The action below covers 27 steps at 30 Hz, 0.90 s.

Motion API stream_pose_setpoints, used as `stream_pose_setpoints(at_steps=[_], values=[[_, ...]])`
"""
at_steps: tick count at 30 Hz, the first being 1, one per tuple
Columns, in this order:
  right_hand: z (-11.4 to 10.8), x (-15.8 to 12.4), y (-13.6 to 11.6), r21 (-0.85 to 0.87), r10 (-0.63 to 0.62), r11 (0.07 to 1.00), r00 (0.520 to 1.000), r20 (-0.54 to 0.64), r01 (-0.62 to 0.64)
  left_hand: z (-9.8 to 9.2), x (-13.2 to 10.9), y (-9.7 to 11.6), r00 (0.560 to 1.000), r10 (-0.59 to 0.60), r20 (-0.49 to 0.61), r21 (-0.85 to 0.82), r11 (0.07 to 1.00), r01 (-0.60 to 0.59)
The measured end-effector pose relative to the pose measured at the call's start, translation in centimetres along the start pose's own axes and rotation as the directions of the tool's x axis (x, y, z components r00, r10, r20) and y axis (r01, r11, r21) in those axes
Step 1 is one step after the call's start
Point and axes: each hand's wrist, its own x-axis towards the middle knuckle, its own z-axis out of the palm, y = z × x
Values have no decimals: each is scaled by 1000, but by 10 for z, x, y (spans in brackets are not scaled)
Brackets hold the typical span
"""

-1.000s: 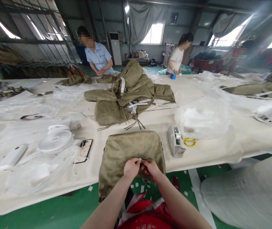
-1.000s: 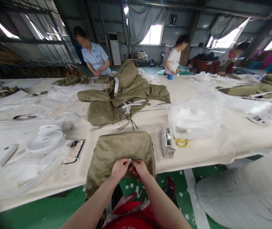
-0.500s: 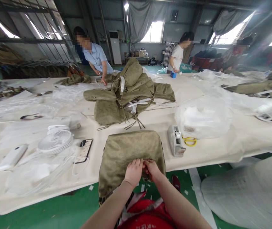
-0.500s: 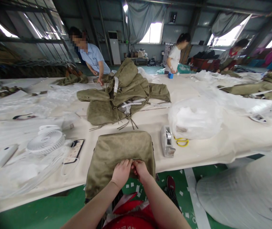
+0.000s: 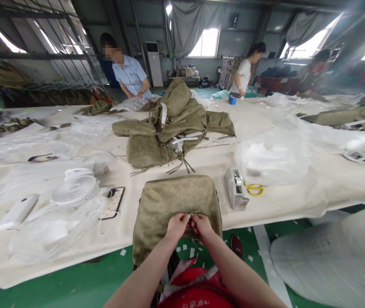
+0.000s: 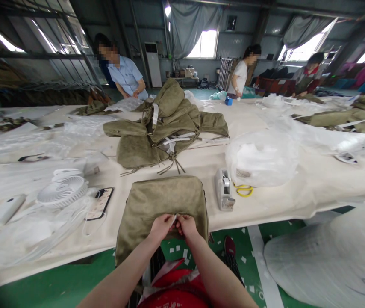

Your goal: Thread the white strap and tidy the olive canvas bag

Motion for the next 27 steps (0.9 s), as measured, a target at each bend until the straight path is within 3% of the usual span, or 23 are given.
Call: stream_pose_setpoints(at_steps=[7,10,12,13,15,17,18,19,22,27], values=[[-5,-5,-6,-72,25,997,997,68,-20,2,10,-10,1000,15,13,-94,995,-14],[-33,-14,-32,-202,9,979,993,120,15,5,12,-13,1000,9,27,-128,992,-5],[-64,-22,-59,-325,-155,935,988,-7,144,6,14,-14,999,-3,39,-160,987,9],[-82,-26,-73,-395,-281,894,952,-125,212,7,15,-15,999,-12,45,-178,984,19],[-120,-33,-98,-560,-510,787,785,-353,259,7,16,-17,998,-24,53,-202,979,34],[-156,-37,-115,-711,-629,684,626,-461,164,7,18,-18,998,-18,54,-200,979,29],[-170,-37,-119,-756,-644,648,597,-479,93,7,18,-19,999,-6,51,-191,981,16],[-183,-37,-121,-782,-637,623,598,-486,29,6,18,-19,999,7,50,-184,983,2],[-204,-29,-115,-780,-563,623,661,-497,-55,5,16,-19,998,24,54,-186,982,-14],[-205,-19,-105,-656,-472,755,709,-523,19,3,15,-18,998,19,56,-186,982,-8]])
